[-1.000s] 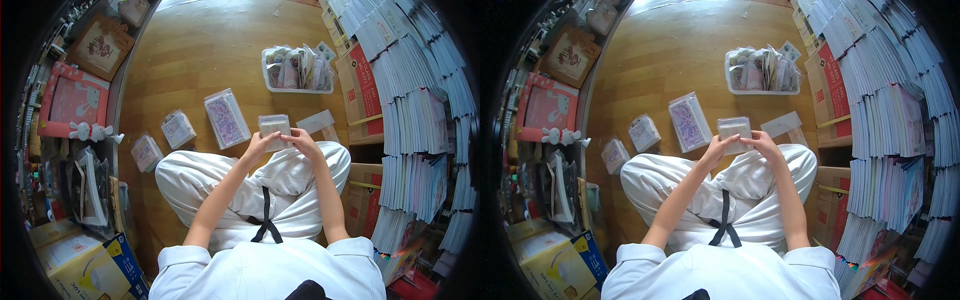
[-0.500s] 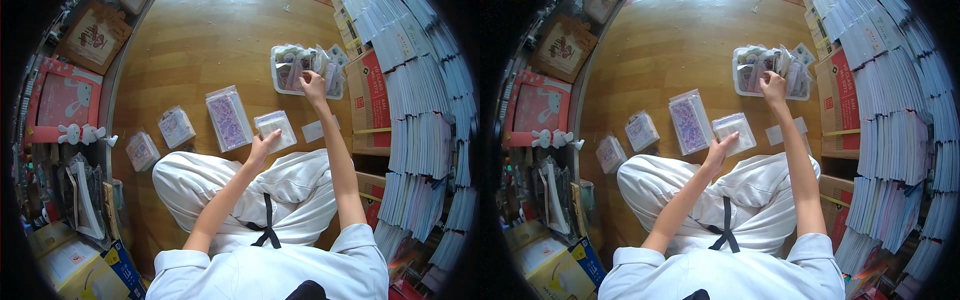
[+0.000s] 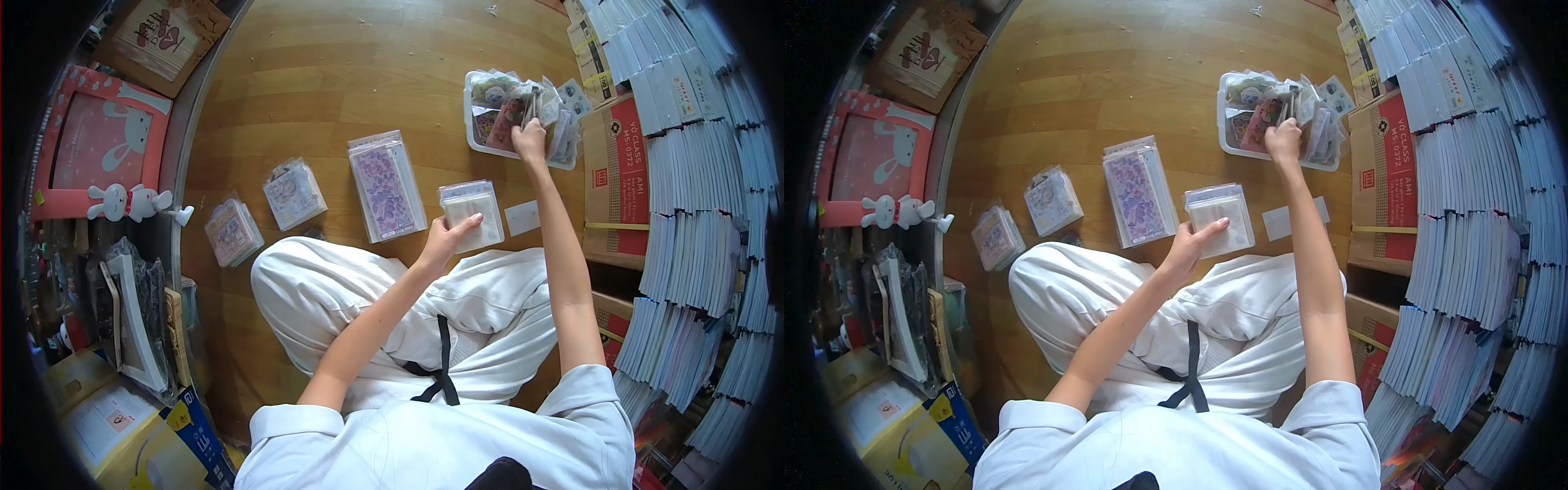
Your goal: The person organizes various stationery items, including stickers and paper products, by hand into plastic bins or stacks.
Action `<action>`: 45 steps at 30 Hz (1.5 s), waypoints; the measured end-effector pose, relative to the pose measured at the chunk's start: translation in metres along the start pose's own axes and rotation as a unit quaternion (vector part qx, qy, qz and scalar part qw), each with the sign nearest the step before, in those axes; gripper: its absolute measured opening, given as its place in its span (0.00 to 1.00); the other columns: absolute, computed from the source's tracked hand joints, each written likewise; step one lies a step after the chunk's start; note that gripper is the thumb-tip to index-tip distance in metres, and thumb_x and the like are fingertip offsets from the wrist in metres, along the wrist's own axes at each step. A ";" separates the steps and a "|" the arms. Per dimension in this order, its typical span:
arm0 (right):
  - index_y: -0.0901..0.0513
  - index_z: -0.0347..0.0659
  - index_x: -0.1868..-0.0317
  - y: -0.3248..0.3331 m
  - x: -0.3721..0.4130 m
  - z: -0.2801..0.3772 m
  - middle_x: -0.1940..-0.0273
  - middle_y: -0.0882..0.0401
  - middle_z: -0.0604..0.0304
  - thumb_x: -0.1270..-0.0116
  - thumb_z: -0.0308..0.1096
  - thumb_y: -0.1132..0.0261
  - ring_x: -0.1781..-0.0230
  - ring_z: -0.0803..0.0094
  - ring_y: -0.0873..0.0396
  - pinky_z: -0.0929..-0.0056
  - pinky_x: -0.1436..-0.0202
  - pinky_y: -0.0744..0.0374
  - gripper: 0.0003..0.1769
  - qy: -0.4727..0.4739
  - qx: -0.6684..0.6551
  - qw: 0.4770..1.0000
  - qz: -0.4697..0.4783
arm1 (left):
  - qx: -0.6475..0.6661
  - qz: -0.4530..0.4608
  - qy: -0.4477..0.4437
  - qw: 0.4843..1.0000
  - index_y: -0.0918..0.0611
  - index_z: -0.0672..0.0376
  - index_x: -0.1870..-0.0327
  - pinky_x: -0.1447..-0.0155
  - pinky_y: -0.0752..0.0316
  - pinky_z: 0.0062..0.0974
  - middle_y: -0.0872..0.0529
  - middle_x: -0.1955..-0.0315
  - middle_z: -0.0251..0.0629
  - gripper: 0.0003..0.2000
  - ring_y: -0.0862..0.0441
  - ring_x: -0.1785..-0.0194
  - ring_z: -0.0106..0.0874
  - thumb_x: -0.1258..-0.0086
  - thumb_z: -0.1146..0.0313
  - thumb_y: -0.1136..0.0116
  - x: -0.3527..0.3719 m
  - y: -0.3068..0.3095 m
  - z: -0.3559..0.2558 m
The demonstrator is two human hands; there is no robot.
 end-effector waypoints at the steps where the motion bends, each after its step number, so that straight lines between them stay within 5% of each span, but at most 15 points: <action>1: 0.23 0.26 0.60 0.003 -0.003 -0.010 0.63 0.19 0.32 0.43 0.34 0.40 0.57 0.39 0.19 0.51 0.50 0.22 0.17 0.032 0.008 0.999 0.004 | -0.001 -0.002 -0.001 1.000 0.20 0.68 0.50 0.46 0.25 0.28 0.16 0.57 0.42 0.23 0.19 0.54 0.27 0.38 0.58 0.32 0.000 0.001 0.001; 3: 0.21 0.29 0.65 0.030 0.007 -0.002 0.67 0.19 0.35 0.42 0.30 0.38 0.60 0.40 0.20 0.53 0.54 0.22 0.10 0.090 -0.040 0.994 -0.047 | -0.005 -0.006 -0.005 1.000 0.20 0.68 0.50 0.46 0.25 0.28 0.16 0.57 0.42 0.23 0.19 0.54 0.27 0.38 0.58 0.32 -0.001 0.003 0.001; 6: 0.20 0.29 0.62 0.090 0.043 0.012 0.67 0.16 0.42 0.41 0.32 0.35 0.65 0.49 0.17 0.61 0.57 0.21 0.13 0.081 -0.132 0.986 -0.054 | 0.015 -0.044 -0.027 0.999 0.20 0.67 0.50 0.47 0.25 0.28 0.16 0.57 0.41 0.23 0.19 0.55 0.27 0.39 0.58 0.31 -0.002 0.011 -0.003; 8: 0.19 0.28 0.53 0.126 0.078 0.014 0.65 0.15 0.55 0.37 0.31 0.34 0.66 0.72 0.18 0.72 0.61 0.22 0.16 0.048 -0.312 0.948 -0.041 | 0.018 -0.064 -0.039 0.997 0.20 0.67 0.51 0.47 0.25 0.28 0.16 0.57 0.41 0.22 0.19 0.55 0.28 0.40 0.59 0.31 -0.007 0.020 0.001; 12: 0.20 0.29 0.53 0.132 0.132 -0.022 0.62 0.19 0.65 0.38 0.25 0.36 0.59 0.78 0.23 0.78 0.53 0.25 0.14 -0.090 -0.452 0.884 0.082 | 0.045 -0.068 -0.037 0.996 0.20 0.66 0.51 0.48 0.24 0.28 0.16 0.58 0.40 0.20 0.18 0.55 0.29 0.41 0.62 0.31 -0.004 0.019 -0.007; 14: 0.21 0.29 0.53 0.132 0.161 0.002 0.62 0.20 0.65 0.39 0.23 0.36 0.59 0.78 0.24 0.79 0.52 0.27 0.14 -0.053 -0.489 0.843 0.216 | 0.035 -0.034 0.002 0.999 0.21 0.66 0.50 0.48 0.23 0.27 0.16 0.57 0.40 0.20 0.18 0.54 0.28 0.40 0.64 0.33 0.005 0.009 -0.009; 17: 0.20 0.30 0.57 0.133 0.195 0.034 0.64 0.21 0.64 0.41 0.25 0.34 0.59 0.79 0.25 0.79 0.53 0.27 0.12 0.073 -0.389 0.837 0.377 | -0.030 0.097 0.044 0.994 0.25 0.66 0.44 0.46 0.22 0.28 0.17 0.55 0.40 0.24 0.18 0.53 0.29 0.36 0.60 0.37 0.006 0.001 0.006; 21: 0.20 0.31 0.62 0.117 0.206 0.036 0.65 0.22 0.65 0.41 0.26 0.32 0.63 0.83 0.27 0.81 0.59 0.28 0.09 0.131 -0.285 0.869 0.382 | 0.080 0.175 0.106 0.976 0.31 0.63 0.36 0.44 0.21 0.31 0.21 0.46 0.42 0.29 0.20 0.44 0.32 0.30 0.50 0.47 0.030 -0.020 0.018; 24: 0.20 0.31 0.63 0.101 0.215 0.040 0.69 0.21 0.66 0.41 0.30 0.28 0.66 0.82 0.25 0.80 0.63 0.27 0.12 0.089 -0.280 0.855 0.428 | 0.121 0.186 0.108 0.969 0.30 0.63 0.37 0.42 0.22 0.33 0.21 0.46 0.43 0.28 0.21 0.44 0.33 0.30 0.50 0.45 0.047 -0.030 0.013; 27: 0.18 0.30 0.64 0.089 0.218 0.048 0.72 0.17 0.60 0.45 0.32 0.26 0.71 0.75 0.19 0.73 0.65 0.24 0.15 0.084 -0.297 0.855 0.416 | 0.034 0.175 0.087 0.980 0.28 0.64 0.38 0.43 0.22 0.31 0.21 0.45 0.44 0.29 0.19 0.47 0.30 0.33 0.54 0.38 0.048 -0.018 0.020; 33: 0.17 0.31 0.63 0.082 0.204 0.030 0.73 0.20 0.65 0.40 0.32 0.29 0.72 0.80 0.25 0.77 0.65 0.26 0.12 0.054 -0.169 0.919 0.353 | -0.073 0.150 0.028 0.986 0.22 0.65 0.45 0.45 0.22 0.29 0.16 0.54 0.41 0.26 0.18 0.51 0.28 0.42 0.63 0.27 0.044 -0.005 0.015; 36: 0.19 0.32 0.63 0.082 0.204 0.020 0.72 0.25 0.70 0.34 0.32 0.33 0.71 0.85 0.30 0.82 0.68 0.30 0.10 0.061 -0.347 0.850 0.391 | -0.057 0.152 0.036 0.986 0.22 0.65 0.46 0.45 0.22 0.30 0.16 0.54 0.42 0.25 0.18 0.52 0.28 0.43 0.64 0.27 0.045 -0.008 0.015; 43: 0.19 0.30 0.59 0.151 0.178 -0.015 0.69 0.19 0.63 0.32 0.29 0.36 0.67 0.82 0.25 0.80 0.61 0.26 0.09 -0.008 -0.314 0.928 0.200 | 0.002 0.118 0.025 0.993 0.24 0.66 0.45 0.45 0.21 0.33 0.16 0.54 0.44 0.26 0.17 0.52 0.31 0.43 0.65 0.28 0.033 0.004 0.010; 45: 0.19 0.31 0.58 0.184 0.179 -0.002 0.68 0.19 0.62 0.32 0.29 0.37 0.66 0.82 0.24 0.80 0.61 0.26 0.09 0.023 -0.258 0.963 0.081 | 0.010 0.103 0.018 0.994 0.25 0.67 0.45 0.44 0.21 0.34 0.16 0.54 0.45 0.27 0.17 0.52 0.32 0.43 0.65 0.28 0.031 0.007 0.008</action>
Point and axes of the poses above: each hand's wrist, its own x-axis away from the middle knuckle, its own y-axis out of the back of the hand, z = x × y, the point moved 9 cm from there along -x, towards the middle knuckle
